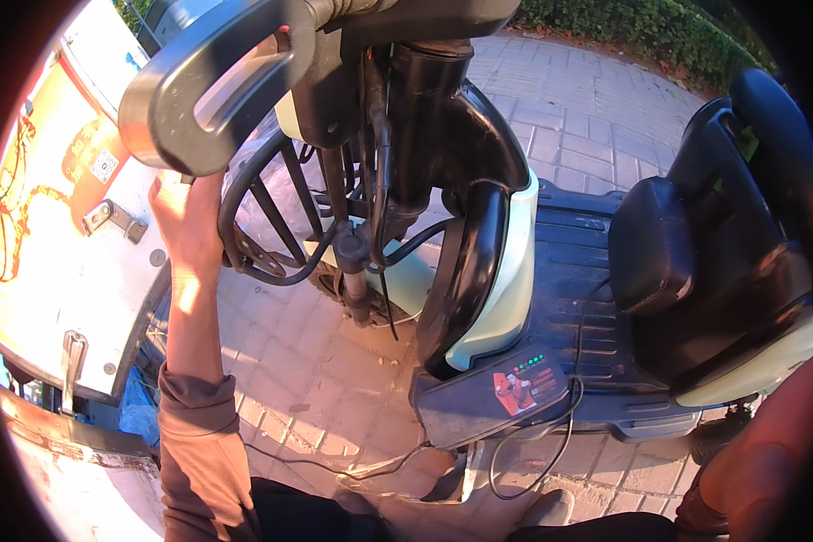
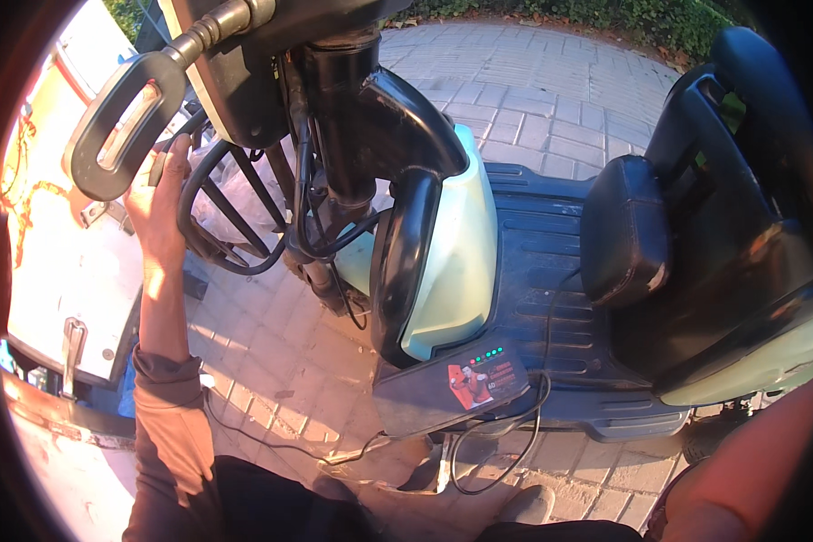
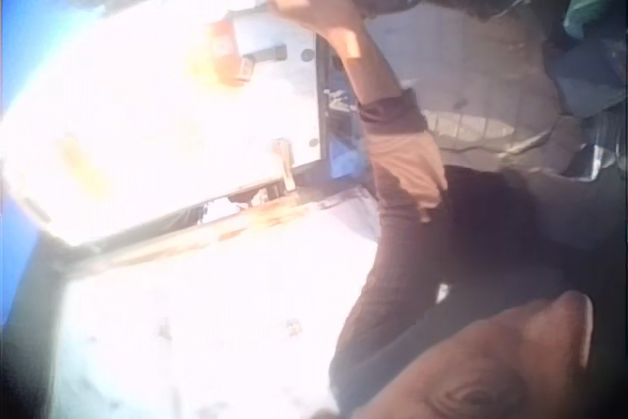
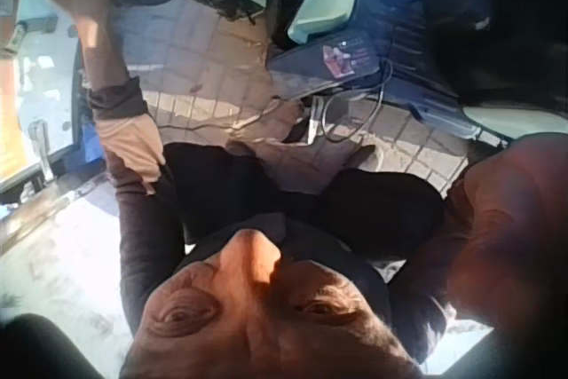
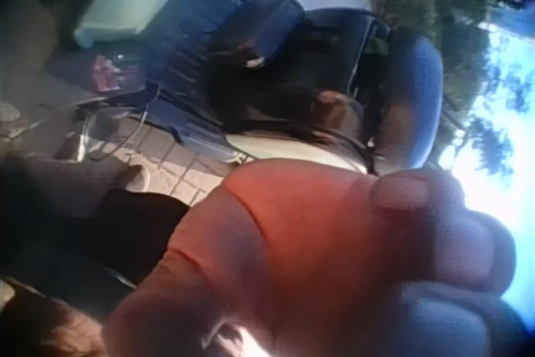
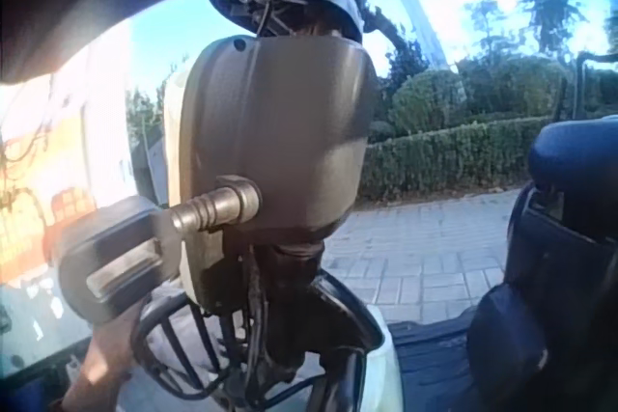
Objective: The person walks to a parked scooter and uses a small metal tool to adjust components around the handlebar and front basket area. They repeatedly insert, twist, and reposition the tool while holding the scooter steady with the other hand.
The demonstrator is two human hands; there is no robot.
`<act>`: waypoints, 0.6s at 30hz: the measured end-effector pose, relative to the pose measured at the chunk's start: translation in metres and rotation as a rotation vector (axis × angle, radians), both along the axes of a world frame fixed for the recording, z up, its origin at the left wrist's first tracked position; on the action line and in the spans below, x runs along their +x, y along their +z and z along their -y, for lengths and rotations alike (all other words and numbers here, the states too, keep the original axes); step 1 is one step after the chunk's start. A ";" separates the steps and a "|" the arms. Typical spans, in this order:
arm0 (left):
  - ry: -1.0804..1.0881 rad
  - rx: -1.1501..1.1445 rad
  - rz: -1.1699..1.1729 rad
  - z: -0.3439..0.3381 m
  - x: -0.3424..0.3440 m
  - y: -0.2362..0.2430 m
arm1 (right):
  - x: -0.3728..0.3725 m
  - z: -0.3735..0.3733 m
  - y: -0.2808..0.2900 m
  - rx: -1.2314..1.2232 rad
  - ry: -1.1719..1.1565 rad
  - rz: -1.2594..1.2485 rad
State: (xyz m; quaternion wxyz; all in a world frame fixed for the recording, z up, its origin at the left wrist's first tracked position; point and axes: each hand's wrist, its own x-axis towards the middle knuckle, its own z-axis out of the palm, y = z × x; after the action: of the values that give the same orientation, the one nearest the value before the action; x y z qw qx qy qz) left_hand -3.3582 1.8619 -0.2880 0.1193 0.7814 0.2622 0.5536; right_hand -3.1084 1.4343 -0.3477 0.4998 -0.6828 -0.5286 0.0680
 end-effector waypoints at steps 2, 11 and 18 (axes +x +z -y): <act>-0.017 0.065 -0.006 0.002 0.000 -0.001 | 0.003 -0.002 -0.002 -0.006 0.011 -0.012; -0.019 -0.124 0.073 -0.001 0.004 0.002 | 0.009 -0.022 -0.009 -0.003 0.052 -0.031; 0.067 -0.105 0.107 -0.005 0.005 -0.003 | 0.012 -0.031 -0.014 -0.018 0.066 -0.064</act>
State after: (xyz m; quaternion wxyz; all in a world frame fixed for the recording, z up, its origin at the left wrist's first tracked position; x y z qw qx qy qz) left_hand -3.3529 1.8672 -0.2906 0.1555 0.7342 0.3103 0.5836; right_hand -3.0967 1.4653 -0.3622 0.5080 -0.6667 -0.5340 0.1111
